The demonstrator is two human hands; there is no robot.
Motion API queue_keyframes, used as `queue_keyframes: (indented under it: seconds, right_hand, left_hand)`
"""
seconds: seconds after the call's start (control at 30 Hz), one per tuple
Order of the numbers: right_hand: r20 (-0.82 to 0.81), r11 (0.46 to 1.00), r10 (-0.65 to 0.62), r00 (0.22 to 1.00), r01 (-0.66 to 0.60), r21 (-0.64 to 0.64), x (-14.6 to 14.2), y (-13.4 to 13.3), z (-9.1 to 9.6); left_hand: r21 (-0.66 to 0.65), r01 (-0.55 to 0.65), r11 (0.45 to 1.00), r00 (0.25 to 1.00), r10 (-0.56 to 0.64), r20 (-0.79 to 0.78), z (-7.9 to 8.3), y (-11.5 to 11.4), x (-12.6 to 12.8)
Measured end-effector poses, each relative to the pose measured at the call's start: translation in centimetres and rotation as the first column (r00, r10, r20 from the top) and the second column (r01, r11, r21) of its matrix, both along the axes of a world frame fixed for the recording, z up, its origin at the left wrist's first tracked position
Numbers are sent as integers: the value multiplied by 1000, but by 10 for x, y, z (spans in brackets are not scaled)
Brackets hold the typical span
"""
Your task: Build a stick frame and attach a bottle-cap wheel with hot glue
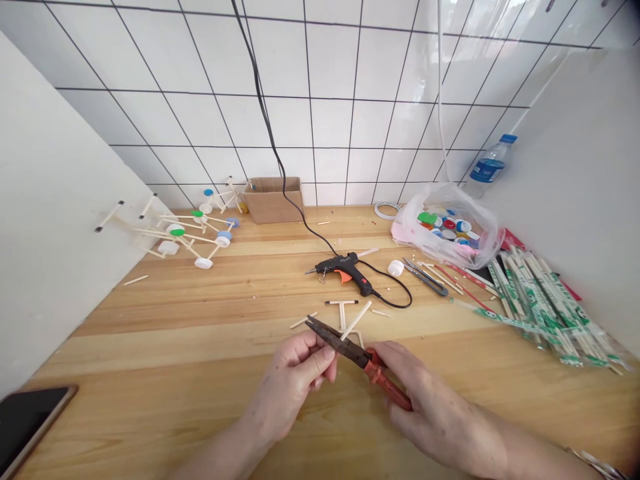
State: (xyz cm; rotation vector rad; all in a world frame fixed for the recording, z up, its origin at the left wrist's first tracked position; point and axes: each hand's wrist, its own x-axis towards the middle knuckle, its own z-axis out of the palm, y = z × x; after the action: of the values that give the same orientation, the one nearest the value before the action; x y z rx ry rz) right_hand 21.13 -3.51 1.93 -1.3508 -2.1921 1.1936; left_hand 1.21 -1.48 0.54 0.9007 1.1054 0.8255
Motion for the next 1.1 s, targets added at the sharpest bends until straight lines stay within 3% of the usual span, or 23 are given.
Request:
queue_keyframes:
  seconds: [0.4, 0.87, 1.1]
  right_hand:
    - [1, 1000, -11, 1000, 11, 0, -1, -1, 3]
    - [141, 995, -87, 986, 80, 56, -9, -5, -1]
    - [221, 995, -92, 971, 101, -26, -5, -7, 6]
  left_hand:
    - [25, -4, 1000, 1000, 4, 12, 0, -1, 1]
    - [116, 5, 993, 1000, -6, 5, 1, -6, 4]
    - [125, -15, 992, 1000, 13, 11, 5, -9, 13]
